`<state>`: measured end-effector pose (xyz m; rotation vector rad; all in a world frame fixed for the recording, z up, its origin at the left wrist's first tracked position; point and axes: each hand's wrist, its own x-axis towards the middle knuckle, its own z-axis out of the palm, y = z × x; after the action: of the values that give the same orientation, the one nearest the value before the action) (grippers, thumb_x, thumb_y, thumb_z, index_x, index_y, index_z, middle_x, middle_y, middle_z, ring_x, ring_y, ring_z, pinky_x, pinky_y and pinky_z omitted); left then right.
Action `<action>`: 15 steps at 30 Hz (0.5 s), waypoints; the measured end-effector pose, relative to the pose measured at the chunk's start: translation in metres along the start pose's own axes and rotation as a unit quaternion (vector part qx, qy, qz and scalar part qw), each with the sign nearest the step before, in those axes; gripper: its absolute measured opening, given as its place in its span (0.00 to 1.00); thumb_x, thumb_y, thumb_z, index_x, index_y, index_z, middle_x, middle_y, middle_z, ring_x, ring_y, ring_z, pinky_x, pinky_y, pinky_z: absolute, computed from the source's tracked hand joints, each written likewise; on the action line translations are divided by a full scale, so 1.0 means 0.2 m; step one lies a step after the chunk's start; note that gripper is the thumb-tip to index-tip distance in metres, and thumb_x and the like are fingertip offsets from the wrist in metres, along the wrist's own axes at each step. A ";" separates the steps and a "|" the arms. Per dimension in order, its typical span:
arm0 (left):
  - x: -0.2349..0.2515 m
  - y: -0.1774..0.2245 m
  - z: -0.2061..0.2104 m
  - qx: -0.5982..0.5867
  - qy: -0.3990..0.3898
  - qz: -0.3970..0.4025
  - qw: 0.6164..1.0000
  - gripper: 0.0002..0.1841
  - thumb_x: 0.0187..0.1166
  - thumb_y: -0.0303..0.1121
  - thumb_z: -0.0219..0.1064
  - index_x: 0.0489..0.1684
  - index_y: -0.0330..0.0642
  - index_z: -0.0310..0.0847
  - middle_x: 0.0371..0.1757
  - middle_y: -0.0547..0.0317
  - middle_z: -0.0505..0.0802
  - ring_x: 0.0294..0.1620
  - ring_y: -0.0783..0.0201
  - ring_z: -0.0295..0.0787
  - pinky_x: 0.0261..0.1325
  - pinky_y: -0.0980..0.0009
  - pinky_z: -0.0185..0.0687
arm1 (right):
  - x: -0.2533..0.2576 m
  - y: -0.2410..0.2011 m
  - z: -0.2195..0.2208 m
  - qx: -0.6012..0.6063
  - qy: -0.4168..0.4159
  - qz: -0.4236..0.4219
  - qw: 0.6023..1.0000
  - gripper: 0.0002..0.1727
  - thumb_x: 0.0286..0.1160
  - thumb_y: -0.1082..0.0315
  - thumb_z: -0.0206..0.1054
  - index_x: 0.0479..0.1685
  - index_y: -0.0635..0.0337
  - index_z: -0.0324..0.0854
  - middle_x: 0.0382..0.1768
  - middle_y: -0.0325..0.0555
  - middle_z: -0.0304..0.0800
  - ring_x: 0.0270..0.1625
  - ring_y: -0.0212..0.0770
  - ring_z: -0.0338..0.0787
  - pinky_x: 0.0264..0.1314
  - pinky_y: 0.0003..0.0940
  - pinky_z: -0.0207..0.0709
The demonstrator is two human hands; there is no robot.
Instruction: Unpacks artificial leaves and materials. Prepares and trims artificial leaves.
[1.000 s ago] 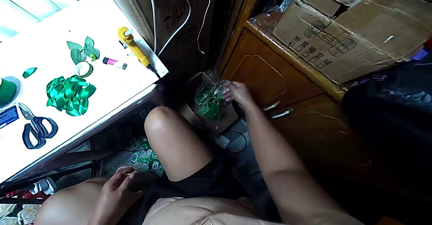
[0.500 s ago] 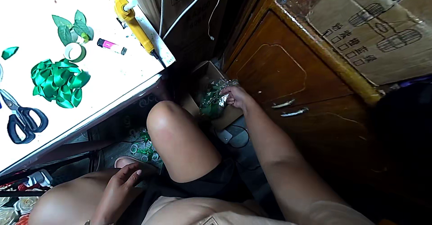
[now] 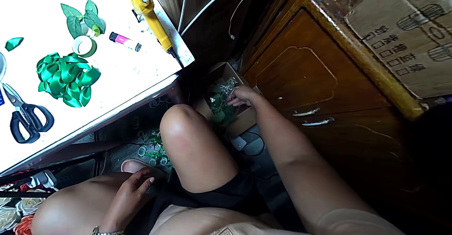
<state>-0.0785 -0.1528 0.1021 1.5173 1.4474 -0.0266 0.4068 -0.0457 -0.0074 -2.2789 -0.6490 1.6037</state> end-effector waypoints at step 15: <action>0.03 0.00 0.00 0.037 -0.030 -0.035 0.998 0.21 0.82 0.44 0.66 0.68 0.41 0.83 0.64 0.53 0.91 0.63 0.64 0.89 0.71 0.59 0.81 | -0.03 0.08 0.12 -0.380 0.096 -0.020 0.920 0.24 0.84 0.57 0.64 0.55 0.75 0.85 0.68 0.72 0.82 0.75 0.68 0.79 0.75 0.69 0.69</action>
<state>-0.0767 -0.1495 0.0980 1.5129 1.4644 -0.1681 0.3852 -0.0623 -0.0183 -2.8561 -1.4507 1.1966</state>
